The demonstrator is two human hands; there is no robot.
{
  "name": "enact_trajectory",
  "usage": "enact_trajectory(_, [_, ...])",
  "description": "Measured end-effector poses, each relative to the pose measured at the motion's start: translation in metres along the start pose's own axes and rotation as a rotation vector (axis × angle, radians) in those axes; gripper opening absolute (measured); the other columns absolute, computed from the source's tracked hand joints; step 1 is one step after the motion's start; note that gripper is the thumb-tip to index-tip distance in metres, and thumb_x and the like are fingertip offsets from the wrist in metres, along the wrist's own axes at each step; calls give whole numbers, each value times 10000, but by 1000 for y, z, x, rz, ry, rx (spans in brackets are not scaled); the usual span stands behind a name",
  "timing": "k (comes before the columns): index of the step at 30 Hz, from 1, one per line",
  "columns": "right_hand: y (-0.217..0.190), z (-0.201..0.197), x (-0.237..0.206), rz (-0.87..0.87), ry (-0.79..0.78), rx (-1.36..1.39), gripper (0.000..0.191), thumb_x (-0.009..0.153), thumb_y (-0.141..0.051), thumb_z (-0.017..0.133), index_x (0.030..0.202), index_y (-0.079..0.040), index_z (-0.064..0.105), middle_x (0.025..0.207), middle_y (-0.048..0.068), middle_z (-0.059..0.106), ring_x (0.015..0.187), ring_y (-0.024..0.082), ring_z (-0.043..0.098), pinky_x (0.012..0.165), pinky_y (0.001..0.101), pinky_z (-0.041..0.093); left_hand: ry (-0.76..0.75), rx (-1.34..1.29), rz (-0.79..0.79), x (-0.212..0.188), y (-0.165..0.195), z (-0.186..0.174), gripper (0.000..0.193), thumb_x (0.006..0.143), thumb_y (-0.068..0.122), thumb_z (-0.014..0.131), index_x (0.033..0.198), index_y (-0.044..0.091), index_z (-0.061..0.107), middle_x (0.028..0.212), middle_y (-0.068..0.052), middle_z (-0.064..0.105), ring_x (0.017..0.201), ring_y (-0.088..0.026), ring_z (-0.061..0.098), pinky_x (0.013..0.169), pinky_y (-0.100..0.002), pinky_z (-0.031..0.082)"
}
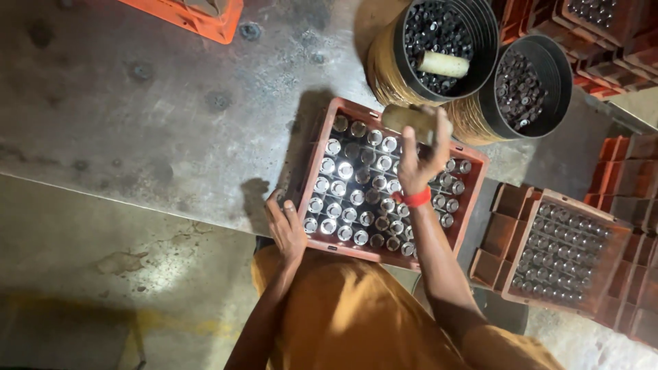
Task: The person repeatedly picks small black caps from a crate of metal cups, inspects them, and places them into one of two nearby buckets. The person also moves a full crate aside and brings a new crate into view to continue the process.
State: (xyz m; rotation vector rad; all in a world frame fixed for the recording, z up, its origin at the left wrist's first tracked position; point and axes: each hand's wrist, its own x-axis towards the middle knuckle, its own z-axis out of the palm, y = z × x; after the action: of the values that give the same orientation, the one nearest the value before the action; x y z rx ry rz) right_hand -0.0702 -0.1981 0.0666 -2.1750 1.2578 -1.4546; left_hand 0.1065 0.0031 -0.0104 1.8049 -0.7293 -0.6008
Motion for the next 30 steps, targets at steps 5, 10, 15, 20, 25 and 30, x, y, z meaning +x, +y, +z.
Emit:
enact_trajectory(5, [0, 21, -2, -10, -361, -200, 475, 1016, -166, 746, 1463, -98, 603, 1323, 198, 671, 1219, 301, 664, 1062, 434, 563, -23, 0, -15, 1, 1, -1, 488, 1112, 398, 409, 1332, -21, 529, 1238, -277, 584, 1113, -452, 594, 945, -521, 459])
enact_trajectory(10, [16, -6, 2, 117, -15, 44, 450, 1061, -198, 682, 1477, -76, 560, 1367, 141, 648, 1251, 278, 660, 1060, 421, 610, -13, -27, -24, 3, 1, -1, 484, 1108, 381, 422, 1342, -30, 522, 1265, -285, 583, 1143, -457, 583, 967, -522, 451])
enact_trajectory(15, [10, -12, -18, -44, -246, -201, 500, 978, -124, 762, 1443, -51, 595, 1367, 190, 625, 1241, 338, 633, 1051, 452, 539, -21, 0, -29, -1, -3, 0, 486, 1106, 385, 418, 1345, -23, 531, 1273, -278, 587, 1164, -456, 580, 985, -525, 448])
enact_trajectory(20, [-9, -18, -38, 34, -122, -89, 456, 978, -56, 772, 1397, -34, 593, 1326, 171, 664, 1192, 319, 674, 1024, 425, 557, -33, -23, -44, -1, -8, 0, 487, 1106, 379, 418, 1348, -30, 524, 1267, -285, 575, 1151, -457, 578, 982, -524, 447])
enact_trajectory(25, [-26, -15, -56, 307, -588, -121, 402, 935, -95, 766, 1331, -69, 700, 1312, 206, 639, 961, 290, 706, 844, 350, 603, -43, -29, -31, 0, -10, 0, 464, 1110, 359, 414, 1339, -30, 520, 1273, -285, 576, 1152, -445, 583, 978, -512, 456])
enact_trajectory(30, [-41, -49, -90, -65, -289, -117, 360, 929, -51, 789, 1259, -39, 647, 1216, 142, 695, 1150, 345, 682, 1044, 460, 530, -15, 16, -35, 1, -8, -2, 416, 1117, 319, 427, 1325, -26, 533, 1256, -286, 572, 1144, -452, 580, 968, -523, 447])
